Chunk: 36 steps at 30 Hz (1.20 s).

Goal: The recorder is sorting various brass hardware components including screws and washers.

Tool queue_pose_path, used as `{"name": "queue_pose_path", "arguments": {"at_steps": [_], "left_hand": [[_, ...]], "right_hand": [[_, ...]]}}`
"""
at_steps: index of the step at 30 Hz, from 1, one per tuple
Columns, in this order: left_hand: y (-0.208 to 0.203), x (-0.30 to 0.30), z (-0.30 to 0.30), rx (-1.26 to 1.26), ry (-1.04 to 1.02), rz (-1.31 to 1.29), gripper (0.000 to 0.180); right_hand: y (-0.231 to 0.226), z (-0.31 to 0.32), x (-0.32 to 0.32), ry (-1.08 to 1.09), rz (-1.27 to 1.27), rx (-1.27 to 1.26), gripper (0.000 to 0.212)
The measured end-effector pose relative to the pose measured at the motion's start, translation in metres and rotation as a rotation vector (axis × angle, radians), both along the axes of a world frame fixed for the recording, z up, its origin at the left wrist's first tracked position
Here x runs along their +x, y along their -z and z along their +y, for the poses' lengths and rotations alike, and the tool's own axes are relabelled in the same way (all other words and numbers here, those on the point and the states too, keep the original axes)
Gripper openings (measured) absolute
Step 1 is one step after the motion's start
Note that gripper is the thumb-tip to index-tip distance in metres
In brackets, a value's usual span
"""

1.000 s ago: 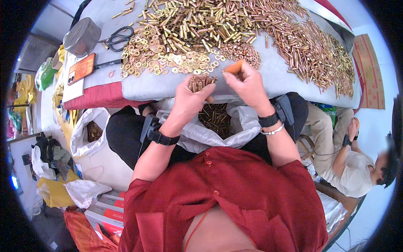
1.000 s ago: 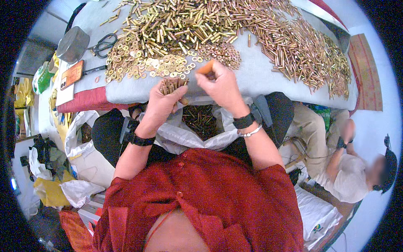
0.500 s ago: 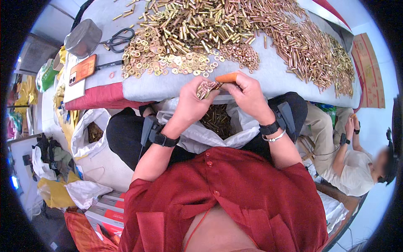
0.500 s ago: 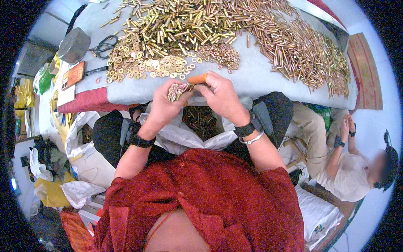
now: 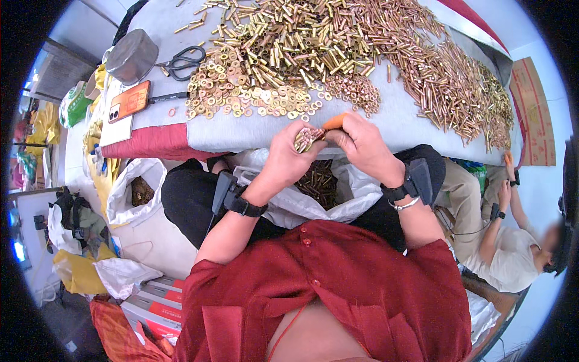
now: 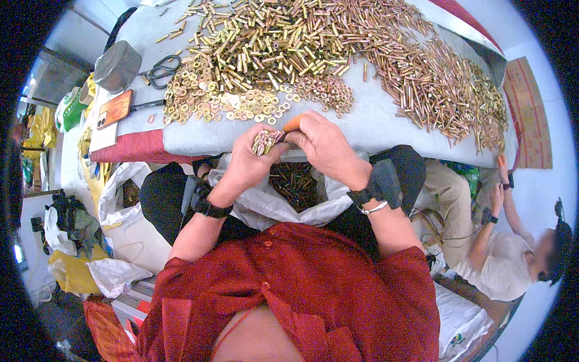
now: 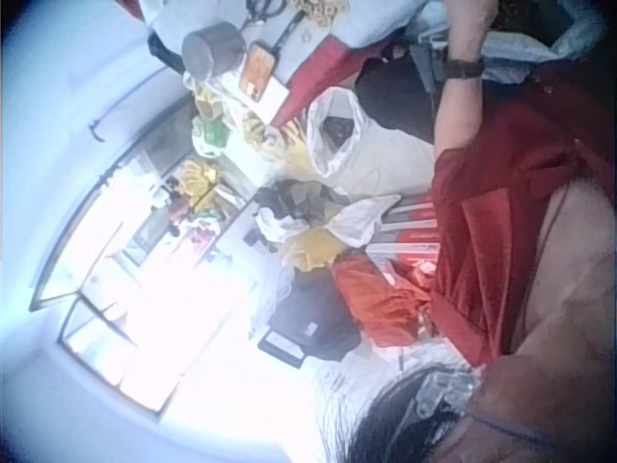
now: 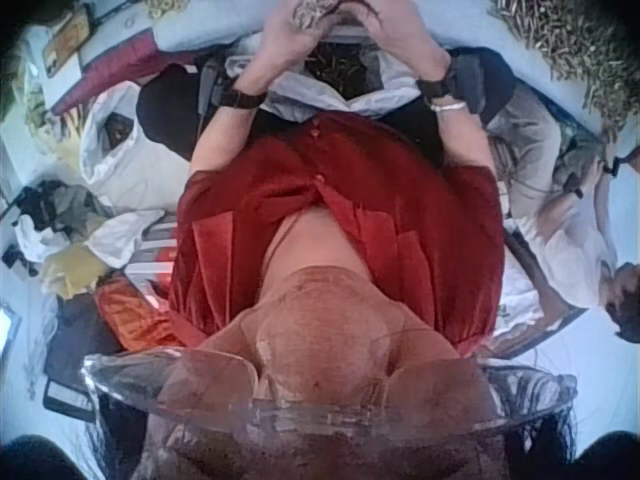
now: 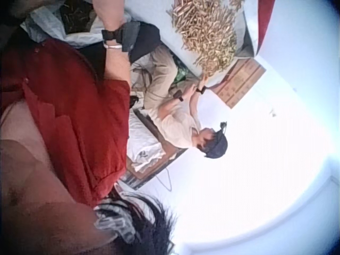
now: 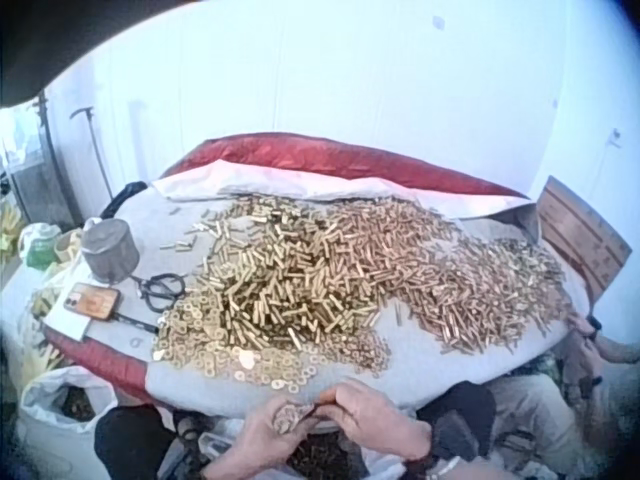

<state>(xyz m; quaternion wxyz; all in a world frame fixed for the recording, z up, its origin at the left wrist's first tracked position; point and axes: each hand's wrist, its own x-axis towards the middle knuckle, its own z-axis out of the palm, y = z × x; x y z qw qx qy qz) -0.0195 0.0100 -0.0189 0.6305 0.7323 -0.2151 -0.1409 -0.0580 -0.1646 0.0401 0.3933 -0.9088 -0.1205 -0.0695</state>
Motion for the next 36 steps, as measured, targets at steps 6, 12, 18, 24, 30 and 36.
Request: {"name": "queue_pose_path", "arguments": {"at_steps": [6, 12, 18, 24, 30, 36], "left_hand": [[-0.012, 0.0, 0.002, -0.107, 0.048, 0.218, 0.018], [-0.006, 0.001, 0.002, -0.076, 0.051, 0.028, 0.019], [-0.009, 0.003, 0.0, -0.042, 0.021, -0.104, 0.021], [-0.018, 0.002, -0.003, -0.1, 0.001, 0.164, 0.02], [-0.015, 0.002, -0.004, -0.053, -0.004, -0.119, 0.018], [-0.008, 0.0, -0.009, -0.083, -0.003, 0.118, 0.018]], "right_hand": [[0.0, 0.001, -0.002, 0.025, -0.01, 0.104, 0.014], [0.0, 0.0, -0.003, 0.069, 0.05, 0.098, 0.014], [-0.002, -0.004, -0.002, 0.017, -0.016, 0.046, 0.015], [0.0, -0.003, -0.005, 0.124, 0.071, 0.209, 0.016], [-0.006, -0.005, -0.004, 0.069, -0.002, -0.011, 0.017], [-0.005, -0.007, 0.005, 0.022, -0.093, -0.263, 0.02]]}}
